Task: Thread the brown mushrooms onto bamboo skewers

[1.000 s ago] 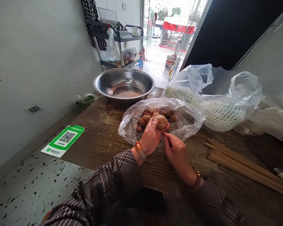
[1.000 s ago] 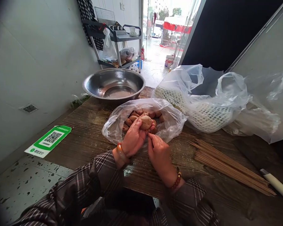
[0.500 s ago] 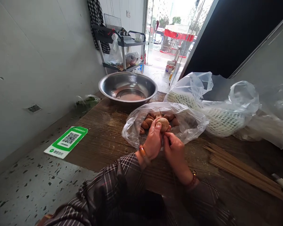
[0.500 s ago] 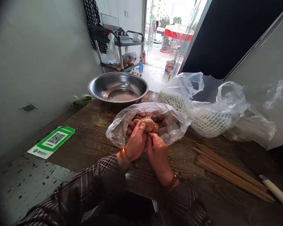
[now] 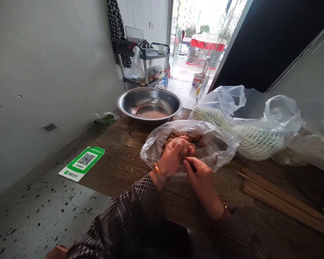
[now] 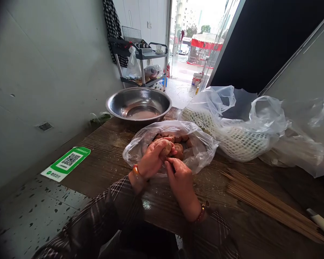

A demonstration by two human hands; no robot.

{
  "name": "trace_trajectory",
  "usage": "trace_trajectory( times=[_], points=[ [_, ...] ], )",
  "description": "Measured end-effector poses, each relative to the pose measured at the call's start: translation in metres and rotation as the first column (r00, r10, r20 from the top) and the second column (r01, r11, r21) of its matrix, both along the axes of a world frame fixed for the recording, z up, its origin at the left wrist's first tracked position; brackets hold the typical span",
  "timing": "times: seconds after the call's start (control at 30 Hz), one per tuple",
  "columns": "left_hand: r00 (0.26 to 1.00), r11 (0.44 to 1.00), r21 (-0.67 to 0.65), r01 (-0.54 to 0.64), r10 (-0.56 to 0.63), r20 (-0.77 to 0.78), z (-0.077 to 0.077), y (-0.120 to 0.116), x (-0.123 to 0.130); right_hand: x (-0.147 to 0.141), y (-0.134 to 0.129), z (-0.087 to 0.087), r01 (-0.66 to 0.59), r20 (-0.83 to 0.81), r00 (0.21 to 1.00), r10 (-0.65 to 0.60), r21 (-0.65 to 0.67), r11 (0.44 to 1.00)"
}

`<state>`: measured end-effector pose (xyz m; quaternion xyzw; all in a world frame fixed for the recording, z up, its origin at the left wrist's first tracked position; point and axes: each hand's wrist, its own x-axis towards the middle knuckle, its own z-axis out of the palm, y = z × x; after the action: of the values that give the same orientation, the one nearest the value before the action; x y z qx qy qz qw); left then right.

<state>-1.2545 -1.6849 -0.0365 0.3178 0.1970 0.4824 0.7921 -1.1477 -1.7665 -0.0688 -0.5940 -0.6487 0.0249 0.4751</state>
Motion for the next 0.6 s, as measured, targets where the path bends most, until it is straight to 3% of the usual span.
trace_trajectory(
  times=[0.13,0.23,0.6],
  points=[
    [0.991,0.991,0.002,-0.135,0.135,0.008,-0.002,0.003,0.0,0.006,-0.006,-0.005,-0.03,0.168,0.985,0.028,0.006,1.0],
    [0.989,0.989,0.019,-0.15,0.15,-0.009,-0.003,0.002,0.001,0.005,-0.008,-0.009,-0.015,0.231,0.973,0.007,0.035,0.999],
    [0.988,0.988,0.034,-0.154,0.155,-0.026,-0.002,-0.008,0.009,-0.009,-0.007,-0.008,0.041,0.138,0.989,-0.047,0.051,0.998]
  ],
)
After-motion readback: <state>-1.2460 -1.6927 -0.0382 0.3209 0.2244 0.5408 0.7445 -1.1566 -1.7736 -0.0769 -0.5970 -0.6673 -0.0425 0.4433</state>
